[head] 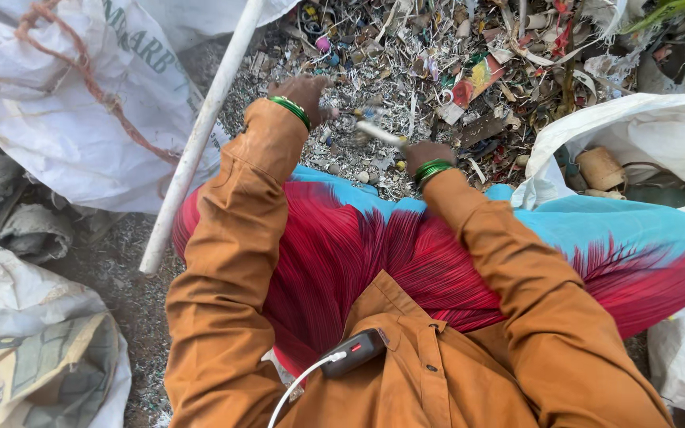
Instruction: The person sorts through a pile of waste and debris by hand, picking up small metal or plastic fragments and placing them into a white bag.
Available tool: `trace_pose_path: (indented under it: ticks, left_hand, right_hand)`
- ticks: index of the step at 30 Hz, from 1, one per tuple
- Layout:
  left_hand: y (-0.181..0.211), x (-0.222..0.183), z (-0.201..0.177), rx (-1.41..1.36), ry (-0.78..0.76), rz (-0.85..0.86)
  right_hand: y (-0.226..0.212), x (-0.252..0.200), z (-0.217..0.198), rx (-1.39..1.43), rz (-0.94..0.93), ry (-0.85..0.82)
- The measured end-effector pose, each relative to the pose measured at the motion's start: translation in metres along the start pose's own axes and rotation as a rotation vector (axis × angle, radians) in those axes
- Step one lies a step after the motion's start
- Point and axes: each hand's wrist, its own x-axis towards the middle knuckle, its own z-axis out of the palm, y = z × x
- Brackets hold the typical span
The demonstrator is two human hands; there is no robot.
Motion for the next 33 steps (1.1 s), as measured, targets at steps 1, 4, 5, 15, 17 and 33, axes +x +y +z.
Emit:
trace_pose_path:
  ticks: [1, 4, 5, 15, 17, 33]
  left_hand:
    - [-0.004, -0.003, -0.002, -0.004, 0.013, 0.021]
    - [-0.012, -0.007, -0.017, -0.029, 0.061, 0.037]
    - [-0.008, -0.004, -0.023, -0.045, 0.064, 0.016]
    - [0.013, 0.001, -0.045, -0.132, 0.087, 0.098]
    - [0.013, 0.003, -0.048, -0.128, 0.1, 0.102]
    - [0.015, 0.002, -0.046, -0.12, 0.204, 0.111]
  right_hand:
    - [0.016, -0.001, -0.003, 0.011, 0.072, 0.029]
    - [0.045, -0.014, -0.028, 0.022, 0.113, 0.096]
    - [0.05, -0.019, -0.039, 0.025, 0.098, 0.111]
    - [-0.07, 0.04, -0.051, 0.04, -0.009, 0.048]
    - [-0.057, 0.035, -0.058, 0.003, -0.027, -0.064]
    - [-0.113, 0.009, -0.049, 0.089, -0.194, 0.058]
